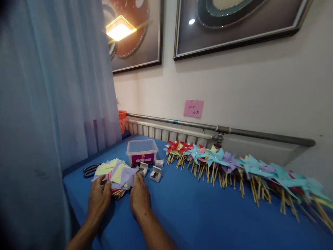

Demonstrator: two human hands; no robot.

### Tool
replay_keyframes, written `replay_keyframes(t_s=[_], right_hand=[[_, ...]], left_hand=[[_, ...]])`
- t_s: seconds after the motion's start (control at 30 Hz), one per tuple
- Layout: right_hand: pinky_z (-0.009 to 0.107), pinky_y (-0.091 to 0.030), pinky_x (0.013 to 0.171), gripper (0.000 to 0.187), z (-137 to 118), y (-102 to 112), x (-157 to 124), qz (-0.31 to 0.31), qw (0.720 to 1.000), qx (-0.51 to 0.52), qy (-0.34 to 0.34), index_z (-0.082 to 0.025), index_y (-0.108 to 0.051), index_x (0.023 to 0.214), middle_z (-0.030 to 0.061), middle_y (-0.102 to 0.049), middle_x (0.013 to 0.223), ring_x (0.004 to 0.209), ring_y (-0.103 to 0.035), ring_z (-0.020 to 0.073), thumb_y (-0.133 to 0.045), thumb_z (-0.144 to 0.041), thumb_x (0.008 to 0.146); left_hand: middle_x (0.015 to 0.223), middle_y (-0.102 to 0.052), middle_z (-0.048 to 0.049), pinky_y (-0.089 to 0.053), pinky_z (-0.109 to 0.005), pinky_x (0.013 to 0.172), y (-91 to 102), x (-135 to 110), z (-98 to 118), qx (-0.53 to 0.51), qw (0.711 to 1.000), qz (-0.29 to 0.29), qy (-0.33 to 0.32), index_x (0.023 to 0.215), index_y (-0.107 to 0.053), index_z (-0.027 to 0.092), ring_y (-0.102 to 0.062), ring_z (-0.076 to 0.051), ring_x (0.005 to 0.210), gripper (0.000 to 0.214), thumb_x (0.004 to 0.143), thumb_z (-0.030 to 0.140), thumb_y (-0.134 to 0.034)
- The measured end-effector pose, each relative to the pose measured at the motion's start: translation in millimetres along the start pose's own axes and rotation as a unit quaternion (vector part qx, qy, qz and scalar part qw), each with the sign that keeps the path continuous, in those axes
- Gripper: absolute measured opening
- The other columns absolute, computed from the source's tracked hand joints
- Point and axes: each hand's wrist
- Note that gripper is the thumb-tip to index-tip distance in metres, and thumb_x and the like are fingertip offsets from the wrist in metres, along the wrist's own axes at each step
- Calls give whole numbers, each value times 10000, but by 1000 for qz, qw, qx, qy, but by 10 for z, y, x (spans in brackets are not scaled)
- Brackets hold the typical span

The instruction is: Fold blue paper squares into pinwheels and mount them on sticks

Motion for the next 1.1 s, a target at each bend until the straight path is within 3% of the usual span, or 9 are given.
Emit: replay_keyframes(t_s=[0.1, 0.23, 0.33, 0.5, 0.63, 0.73, 0.83, 1.1], right_hand=[[428, -428, 1177, 466, -40, -12, 79, 18, 999, 36, 8, -186, -641, 1366, 132, -655, 1437, 1346, -595, 241, -412, -140, 962], [379, -450, 1159, 401, -200, 69, 104, 27, 996, 80, 12, -223, -670, 1321, 93, -672, 1414, 1314, -616, 208, -425, -199, 1005], [393, -395, 1212, 420, -356, 188, 43, -24, 996, 80, 32, -183, -622, 1398, 115, -636, 1463, 1393, -556, 220, -452, -231, 1017], [540, -255, 1281, 654, -504, 290, -102, -90, 995, 27, 20, -193, -497, 1525, 137, -437, 1642, 1554, -330, 324, -699, -333, 918], [551, -234, 1287, 811, -434, 273, -137, -101, 994, 12, 46, -228, -435, 1565, 123, -376, 1678, 1576, -278, 324, -780, -397, 852], [553, -258, 1279, 880, -357, 261, -127, -118, 991, 6, 65, -193, -440, 1562, 158, -399, 1659, 1559, -314, 344, -830, -338, 786], [515, -334, 1251, 750, -316, 236, -107, -90, 994, 15, 56, -181, -485, 1532, 164, -480, 1605, 1504, -421, 322, -752, -243, 834], [467, -420, 1185, 460, -387, 300, -70, -60, 996, 62, 27, -182, -618, 1393, 152, -632, 1462, 1376, -572, 296, -590, -266, 941]], left_hand=[[1267, -664, -193, -476, -454, 1095, -31, 29, -23, 13, 1000, -14, 7, 1262, -628, 101, -629, -323, 1201, 534, 906, 436, -413], [1219, -710, -165, -505, -440, 1047, -6, 16, -52, 33, 999, -31, 13, 1197, -673, 142, -659, -324, 1157, 509, 899, 469, -422], [1194, -727, -163, -509, -444, 1031, 20, 9, -46, 50, 998, -41, 1, 1162, -694, 148, -671, -332, 1134, 506, 894, 481, -423], [1189, -744, -166, -533, -451, 968, 30, 14, -61, 49, 998, -36, 30, 1158, -704, 159, -694, -343, 1085, 515, 895, 499, -421], [1215, -740, -168, -523, -467, 974, 25, 18, -60, 50, 997, -22, 54, 1169, -698, 170, -688, -352, 1100, 491, 899, 477, -426], [1118, -758, -163, -533, -451, 934, 36, 1, -24, 18, 996, 1, 82, 1135, -698, 163, -698, -334, 1033, 455, 905, 443, -423], [1051, -771, -118, -539, -410, 912, 32, 0, -31, -36, 996, 4, 87, 1104, -699, 187, -708, -292, 983, 391, 901, 415, -455], [965, -777, -83, -567, -374, 819, 16, 3, -147, -129, 985, 17, 115, 1122, -692, 179, -729, -245, 843, 388, 903, 408, -466]])
Point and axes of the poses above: each hand's wrist, its own x-axis towards the middle knuckle, its own y-axis out of the back of the hand, z = x × y
